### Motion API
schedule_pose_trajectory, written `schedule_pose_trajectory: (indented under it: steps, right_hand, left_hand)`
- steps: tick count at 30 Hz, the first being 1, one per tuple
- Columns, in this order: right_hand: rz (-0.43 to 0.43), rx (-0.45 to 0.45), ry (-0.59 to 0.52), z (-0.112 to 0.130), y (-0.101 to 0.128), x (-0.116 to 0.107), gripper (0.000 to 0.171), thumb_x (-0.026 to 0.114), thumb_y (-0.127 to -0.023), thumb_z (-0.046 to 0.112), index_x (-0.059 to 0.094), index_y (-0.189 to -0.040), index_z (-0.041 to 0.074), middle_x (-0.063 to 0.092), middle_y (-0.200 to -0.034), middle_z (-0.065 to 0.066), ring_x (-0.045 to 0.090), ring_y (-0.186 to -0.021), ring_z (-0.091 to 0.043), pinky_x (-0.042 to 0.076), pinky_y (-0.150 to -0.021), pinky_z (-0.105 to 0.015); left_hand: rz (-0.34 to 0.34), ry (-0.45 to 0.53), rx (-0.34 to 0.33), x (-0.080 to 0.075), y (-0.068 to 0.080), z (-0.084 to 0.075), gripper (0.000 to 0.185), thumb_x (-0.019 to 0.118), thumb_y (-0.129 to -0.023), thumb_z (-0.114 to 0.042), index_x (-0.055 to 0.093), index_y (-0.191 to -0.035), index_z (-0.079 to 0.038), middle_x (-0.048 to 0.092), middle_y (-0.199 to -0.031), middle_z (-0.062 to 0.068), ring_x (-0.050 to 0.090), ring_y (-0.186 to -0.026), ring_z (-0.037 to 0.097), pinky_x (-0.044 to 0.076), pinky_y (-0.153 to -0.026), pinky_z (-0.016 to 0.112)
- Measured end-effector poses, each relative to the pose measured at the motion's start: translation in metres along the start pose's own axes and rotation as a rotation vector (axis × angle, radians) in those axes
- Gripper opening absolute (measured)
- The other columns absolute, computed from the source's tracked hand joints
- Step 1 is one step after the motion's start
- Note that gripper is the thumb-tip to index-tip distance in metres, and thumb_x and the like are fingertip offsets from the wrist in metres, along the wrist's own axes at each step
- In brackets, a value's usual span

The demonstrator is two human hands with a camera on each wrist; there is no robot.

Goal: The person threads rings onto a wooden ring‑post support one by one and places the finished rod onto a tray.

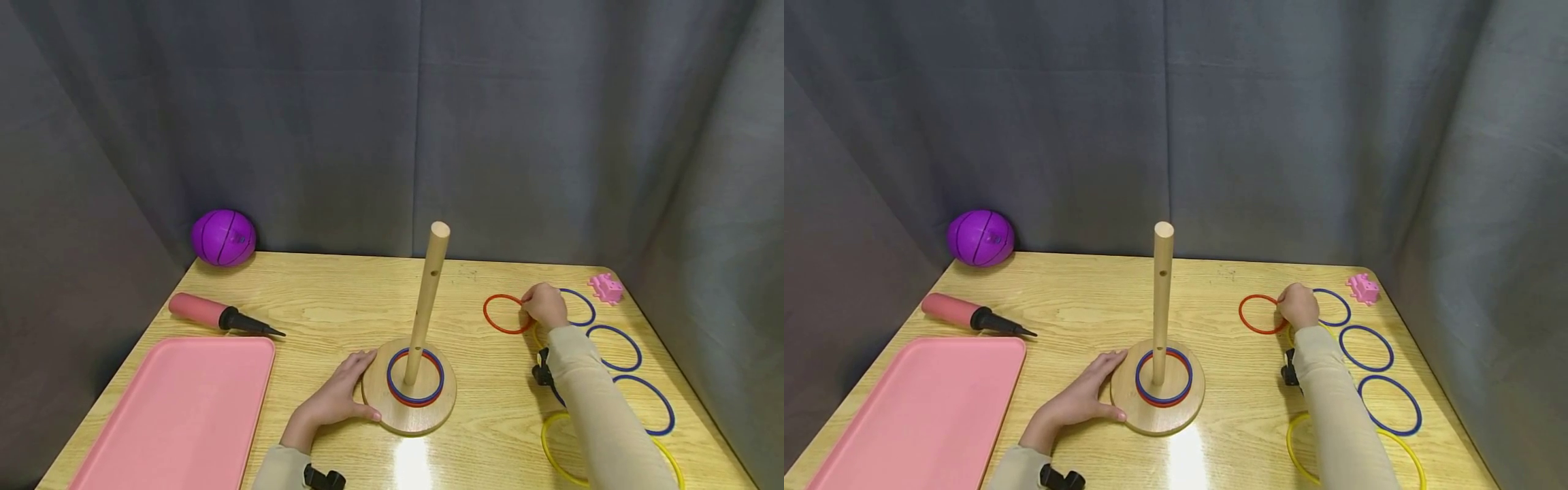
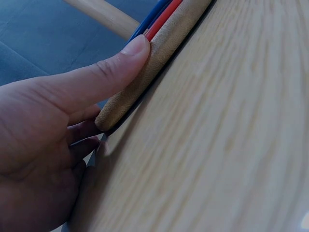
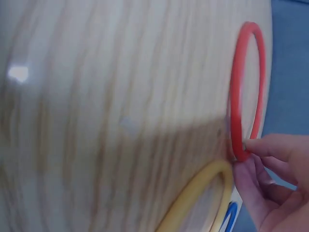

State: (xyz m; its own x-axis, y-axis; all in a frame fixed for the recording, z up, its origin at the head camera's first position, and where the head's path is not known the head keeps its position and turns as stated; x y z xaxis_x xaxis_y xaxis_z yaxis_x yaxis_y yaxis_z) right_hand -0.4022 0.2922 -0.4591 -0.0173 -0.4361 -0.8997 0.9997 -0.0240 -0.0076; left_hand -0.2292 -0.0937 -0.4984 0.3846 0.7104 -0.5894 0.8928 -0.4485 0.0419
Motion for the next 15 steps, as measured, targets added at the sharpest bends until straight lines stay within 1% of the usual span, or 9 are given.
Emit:
schedule_pose_trajectory:
  steps: [3, 5, 7, 9, 11, 13, 15]
  right_hand:
    - [0.008, -0.007, -0.023, 0.006, 0.001, -0.002, 0.013, 0.067, -0.083, 0.007, 0.074, -0.090, -0.002, 0.073, -0.093, -0.020, 0.061, -0.075, -0.027, 0.047, -0.062, -0.029]
    - [0.014, -0.008, -0.056, 0.010, 0.001, -0.004, 0.015, 0.067, -0.085, 0.007, 0.074, -0.093, -0.003, 0.073, -0.094, -0.019, 0.059, -0.076, -0.025, 0.043, -0.062, -0.025]
    - [0.031, 0.002, -0.110, 0.016, 0.004, -0.007, 0.017, 0.065, -0.087, 0.007, 0.073, -0.098, -0.004, 0.072, -0.096, -0.019, 0.059, -0.075, -0.022, 0.043, -0.062, -0.023]
    - [0.051, 0.016, -0.192, 0.022, 0.007, -0.010, 0.020, 0.063, -0.090, 0.007, 0.070, -0.104, -0.006, 0.071, -0.099, -0.021, 0.062, -0.074, -0.017, 0.051, -0.064, -0.026]
    - [0.063, 0.022, -0.281, 0.030, 0.012, -0.014, 0.023, 0.062, -0.091, 0.006, 0.068, -0.109, -0.008, 0.070, -0.100, -0.022, 0.064, -0.071, -0.013, 0.058, -0.069, -0.033]
    - [0.068, 0.030, -0.382, 0.037, 0.015, -0.019, 0.026, 0.062, -0.092, 0.006, 0.065, -0.112, -0.009, 0.069, -0.097, -0.020, 0.065, -0.069, -0.007, 0.060, -0.073, -0.036]
    - [0.068, 0.020, -0.463, 0.046, 0.019, -0.025, 0.027, 0.062, -0.092, 0.007, 0.064, -0.114, -0.009, 0.070, -0.092, -0.013, 0.064, -0.070, -0.003, 0.060, -0.077, -0.036]
  left_hand:
    - [0.000, 0.003, -0.002, 0.000, 0.000, -0.001, 0.108, 0.088, -0.068, -0.032, 0.027, -0.153, -0.006, 0.024, -0.156, 0.022, 0.017, -0.147, 0.043, 0.022, -0.114, 0.065]
    - [0.000, 0.004, -0.003, 0.000, 0.000, -0.002, 0.108, 0.088, -0.068, -0.032, 0.027, -0.153, -0.006, 0.025, -0.156, 0.022, 0.017, -0.147, 0.043, 0.022, -0.114, 0.065]
    - [-0.001, 0.005, -0.004, 0.000, 0.000, -0.002, 0.108, 0.088, -0.068, -0.031, 0.027, -0.153, -0.006, 0.025, -0.156, 0.022, 0.017, -0.146, 0.043, 0.022, -0.114, 0.065]
    - [-0.002, 0.005, -0.004, 0.000, 0.000, -0.002, 0.108, 0.088, -0.067, -0.031, 0.027, -0.153, -0.006, 0.025, -0.156, 0.021, 0.018, -0.146, 0.043, 0.022, -0.114, 0.065]
    - [-0.005, 0.005, -0.002, 0.000, 0.000, -0.002, 0.109, 0.088, -0.067, -0.031, 0.027, -0.153, -0.006, 0.026, -0.155, 0.021, 0.018, -0.146, 0.043, 0.021, -0.114, 0.064]
    - [-0.011, 0.002, 0.005, 0.000, 0.000, -0.003, 0.109, 0.088, -0.067, -0.031, 0.027, -0.153, -0.006, 0.027, -0.155, 0.020, 0.019, -0.146, 0.043, 0.022, -0.114, 0.064]
    - [-0.018, -0.001, 0.014, 0.000, 0.000, -0.003, 0.110, 0.088, -0.066, -0.031, 0.027, -0.153, -0.005, 0.030, -0.153, 0.020, 0.021, -0.145, 0.043, 0.022, -0.114, 0.064]
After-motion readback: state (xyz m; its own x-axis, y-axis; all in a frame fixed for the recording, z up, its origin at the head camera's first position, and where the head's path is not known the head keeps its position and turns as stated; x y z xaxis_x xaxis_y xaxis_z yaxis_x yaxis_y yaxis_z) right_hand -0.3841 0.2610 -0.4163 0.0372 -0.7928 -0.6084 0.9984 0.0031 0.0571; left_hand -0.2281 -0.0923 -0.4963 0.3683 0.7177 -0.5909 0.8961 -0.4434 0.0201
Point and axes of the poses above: each hand's wrist, its own y-axis away from the middle knuckle, its own x-axis out of the palm, z = x × y, the point moved 7 cm from there along -y, towards the middle knuckle
